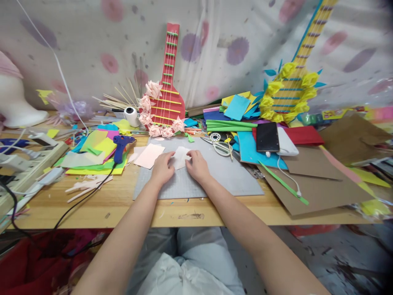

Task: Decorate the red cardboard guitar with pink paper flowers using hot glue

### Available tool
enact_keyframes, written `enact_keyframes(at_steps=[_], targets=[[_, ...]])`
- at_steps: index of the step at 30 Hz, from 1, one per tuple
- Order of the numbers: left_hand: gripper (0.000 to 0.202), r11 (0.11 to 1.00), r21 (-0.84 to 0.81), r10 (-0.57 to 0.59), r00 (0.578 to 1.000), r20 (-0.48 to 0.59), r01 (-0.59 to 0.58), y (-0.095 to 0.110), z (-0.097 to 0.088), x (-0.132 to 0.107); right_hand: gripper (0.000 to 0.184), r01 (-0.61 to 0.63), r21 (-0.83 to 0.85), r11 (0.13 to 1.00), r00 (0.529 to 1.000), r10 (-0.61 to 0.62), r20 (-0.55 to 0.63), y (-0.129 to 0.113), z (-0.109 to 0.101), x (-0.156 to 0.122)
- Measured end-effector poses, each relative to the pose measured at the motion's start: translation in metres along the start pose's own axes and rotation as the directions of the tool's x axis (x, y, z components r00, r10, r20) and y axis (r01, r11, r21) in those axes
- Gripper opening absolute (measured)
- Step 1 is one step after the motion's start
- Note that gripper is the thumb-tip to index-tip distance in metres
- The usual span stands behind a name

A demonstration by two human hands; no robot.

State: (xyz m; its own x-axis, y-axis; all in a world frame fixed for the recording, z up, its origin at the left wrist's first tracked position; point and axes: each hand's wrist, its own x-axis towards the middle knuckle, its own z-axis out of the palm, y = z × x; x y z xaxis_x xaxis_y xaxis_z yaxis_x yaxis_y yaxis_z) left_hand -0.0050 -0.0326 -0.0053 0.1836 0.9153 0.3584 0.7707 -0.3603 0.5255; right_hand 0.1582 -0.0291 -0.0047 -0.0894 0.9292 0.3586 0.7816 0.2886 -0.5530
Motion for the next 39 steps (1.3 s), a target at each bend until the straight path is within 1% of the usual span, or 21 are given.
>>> enact_keyframes(at_steps=[2,4,5,7,9,11,14,16,17,19,20,22,25,26,28,30,31,33,35,36,39], targets=[[0.055,0.994,0.104,0.017,0.998,0.064,-0.024,0.004,0.000,-0.002,0.025,-0.038,0.019,0.999,0.999,0.039,-0.027,0.001,0.000,0.000],[0.049,0.983,0.180,0.018,0.994,0.106,-0.037,0.007,0.001,-0.004,0.028,-0.058,0.033,0.998,0.997,0.059,-0.046,0.001,0.000,0.000],[0.045,0.978,0.205,0.017,0.994,0.109,-0.039,0.009,0.002,-0.005,0.028,-0.057,0.043,0.997,0.997,0.059,-0.055,0.000,0.000,0.000],[0.040,0.973,0.228,0.018,0.996,0.082,-0.036,0.010,0.002,-0.007,0.029,-0.065,0.097,0.993,0.994,0.073,-0.079,-0.001,0.002,-0.001],[0.040,0.976,0.214,0.018,0.999,0.032,-0.024,0.010,0.002,-0.008,0.032,-0.103,0.218,0.971,0.986,0.128,-0.104,-0.004,0.005,-0.001],[0.041,0.984,0.179,0.009,1.000,-0.004,-0.008,0.010,0.002,-0.008,0.038,-0.161,0.398,0.903,0.969,0.222,-0.111,-0.006,0.011,-0.001],[0.039,0.988,0.153,-0.005,1.000,-0.014,0.007,0.009,0.002,-0.008,0.041,-0.200,0.648,0.735,0.941,0.329,-0.083,-0.006,0.019,0.001],[0.036,0.986,0.169,-0.007,1.000,-0.015,0.010,0.009,0.003,-0.008,0.042,-0.201,0.745,0.636,0.929,0.365,-0.061,-0.004,0.022,0.004],[0.035,0.983,0.181,-0.008,1.000,-0.018,0.011,0.008,0.003,-0.008,0.044,-0.206,0.768,0.606,0.926,0.374,-0.047,-0.003,0.024,0.005],[0.034,0.979,0.201,-0.011,1.000,-0.028,0.016,0.008,0.004,-0.008,0.049,-0.238,0.770,0.592,0.921,0.388,-0.013,-0.002,0.025,0.005],[0.033,0.978,0.206,-0.011,0.999,-0.031,0.017,0.009,0.004,-0.008,0.051,-0.258,0.750,0.610,0.921,0.389,0.000,-0.003,0.025,0.005],[0.034,0.978,0.206,-0.013,1.000,-0.029,0.018,0.009,0.004,-0.008,0.054,-0.266,0.680,0.683,0.933,0.359,0.005,-0.006,0.025,0.003],[0.035,0.985,0.172,-0.031,0.999,-0.024,0.035,0.010,0.002,-0.008,0.053,-0.194,0.543,0.817,0.966,0.256,-0.041,-0.010,0.026,0.001],[0.036,0.989,0.147,-0.030,0.999,-0.026,0.033,0.010,0.001,-0.008,0.052,-0.165,0.506,0.847,0.973,0.224,-0.058,-0.011,0.026,0.001],[0.042,0.996,0.090,-0.006,0.999,-0.033,0.009,0.009,-0.001,-0.009,0.051,-0.133,0.474,0.870,0.978,0.192,-0.078,-0.009,0.027,0.004],[0.052,0.999,0.041,0.027,0.999,-0.034,-0.025,0.007,-0.003,-0.010,0.051,-0.148,0.510,0.847,0.977,0.204,-0.055,-0.006,0.026,0.009],[0.056,0.999,0.024,0.039,0.999,-0.031,-0.038,0.006,-0.004,-0.010,0.052,-0.171,0.549,0.818,0.976,0.219,-0.022,-0.004,0.025,0.011],[0.061,0.999,0.000,0.053,0.998,-0.019,-0.053,0.004,-0.004,-0.010,0.055,-0.231,0.641,0.732,0.968,0.242,0.073,0.002,0.022,0.016],[0.064,0.998,-0.012,0.060,0.998,-0.013,-0.060,0.002,-0.004,-0.010,0.057,-0.275,0.716,0.642,0.959,0.232,0.161,0.008,0.019,0.020],[0.065,0.998,-0.015,0.064,0.998,-0.014,-0.064,0.002,-0.003,-0.010,0.058,-0.282,0.742,0.608,0.958,0.217,0.186,0.011,0.017,0.021],[0.061,0.996,-0.008,0.091,0.995,-0.046,-0.092,0.001,-0.003,-0.009,0.061,-0.276,0.786,0.553,0.960,0.191,0.203,0.018,0.014,0.025]])
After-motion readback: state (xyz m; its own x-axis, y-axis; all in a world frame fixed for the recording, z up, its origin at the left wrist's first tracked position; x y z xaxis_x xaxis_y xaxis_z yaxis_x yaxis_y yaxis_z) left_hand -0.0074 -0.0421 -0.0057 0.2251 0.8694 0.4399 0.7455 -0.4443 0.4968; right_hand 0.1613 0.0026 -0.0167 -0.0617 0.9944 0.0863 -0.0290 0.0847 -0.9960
